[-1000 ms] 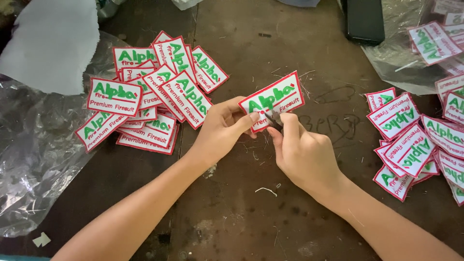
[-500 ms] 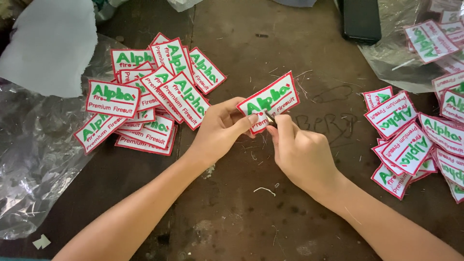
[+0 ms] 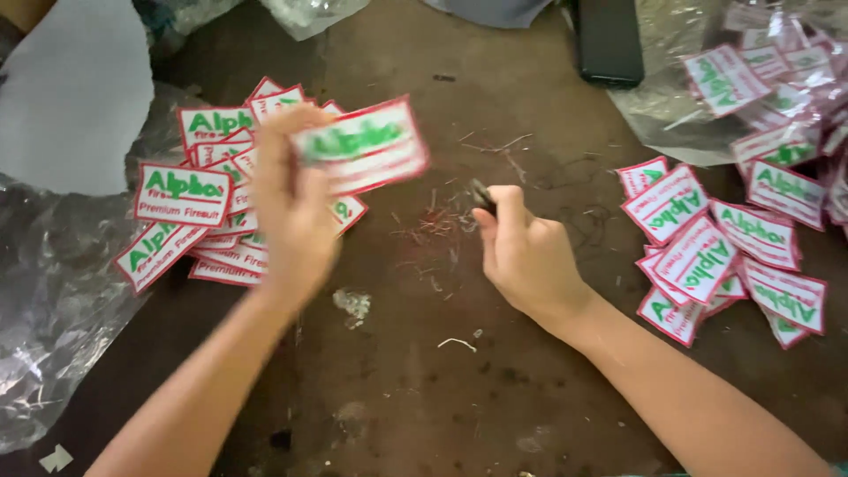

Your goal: Trimming excess threads from fabric labels using small thread snips

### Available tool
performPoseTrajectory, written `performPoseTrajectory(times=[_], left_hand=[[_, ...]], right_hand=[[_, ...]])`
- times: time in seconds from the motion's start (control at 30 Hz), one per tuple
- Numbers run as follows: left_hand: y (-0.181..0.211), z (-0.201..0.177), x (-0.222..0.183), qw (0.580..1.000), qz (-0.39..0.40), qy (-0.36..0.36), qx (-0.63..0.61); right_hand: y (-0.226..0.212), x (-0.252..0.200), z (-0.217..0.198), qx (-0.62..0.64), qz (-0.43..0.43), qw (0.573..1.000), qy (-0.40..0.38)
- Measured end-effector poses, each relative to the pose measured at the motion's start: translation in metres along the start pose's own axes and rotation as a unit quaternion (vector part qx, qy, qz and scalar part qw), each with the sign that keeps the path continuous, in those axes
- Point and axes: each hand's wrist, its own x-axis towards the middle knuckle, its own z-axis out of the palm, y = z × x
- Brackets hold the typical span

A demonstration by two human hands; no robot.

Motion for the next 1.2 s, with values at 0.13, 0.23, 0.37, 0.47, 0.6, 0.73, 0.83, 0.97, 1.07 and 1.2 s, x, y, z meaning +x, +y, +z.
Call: performPoseTrajectory(times=[0.13, 0.23, 0.37, 0.47, 0.6, 0.73, 0.83, 0.97, 1.07, 1.2], left_hand=[[-0.022, -0.060, 0.018, 0.980, 0.017, -0.038, 0.193], [-0.013, -0.073, 0.025, 0.908, -0.010, -0.130, 0.398], [-0.005, -0.061, 0.015, 0.823, 0.094, -0.126, 0.546], [0.018, -0.019, 0.019, 0.841, 0.151, -0.103, 0.510], [0.058, 0.065, 0.014, 0.930, 0.084, -0.202, 0.295], [0.046, 0.156, 0.001, 0.903, 0.001, -0.335, 0.271], [0.036, 0.224, 0.001, 0.857, -0.026, -0.443, 0.263], [-0.017, 0.318, -0.002, 0.822, -0.019, -0.491, 0.288], [-0.032, 0.360, -0.007, 0.804, -0.025, -0.492, 0.332], [-0.059, 0.390, -0.016, 0.810, -0.061, -0.488, 0.318]], right_hand=[[0.003, -0.003, 0.007, -0.020, 0.007, 1.000, 0.010], [0.005, -0.002, 0.011, 0.045, 0.022, 0.997, -0.057], [0.002, -0.002, 0.012, 0.023, 0.017, 0.999, -0.043], [0.002, 0.000, 0.013, 0.029, 0.004, 0.999, -0.020], [0.003, -0.003, 0.023, 0.058, 0.028, 0.996, -0.065], [-0.001, -0.007, 0.038, 0.054, 0.041, 0.996, -0.065], [-0.005, -0.010, 0.049, 0.042, 0.059, 0.995, -0.063], [-0.008, -0.015, 0.059, 0.023, 0.084, 0.994, -0.062], [-0.007, -0.017, 0.062, 0.011, 0.099, 0.993, -0.063], [-0.009, -0.011, 0.046, -0.052, 0.066, 0.996, 0.019]])
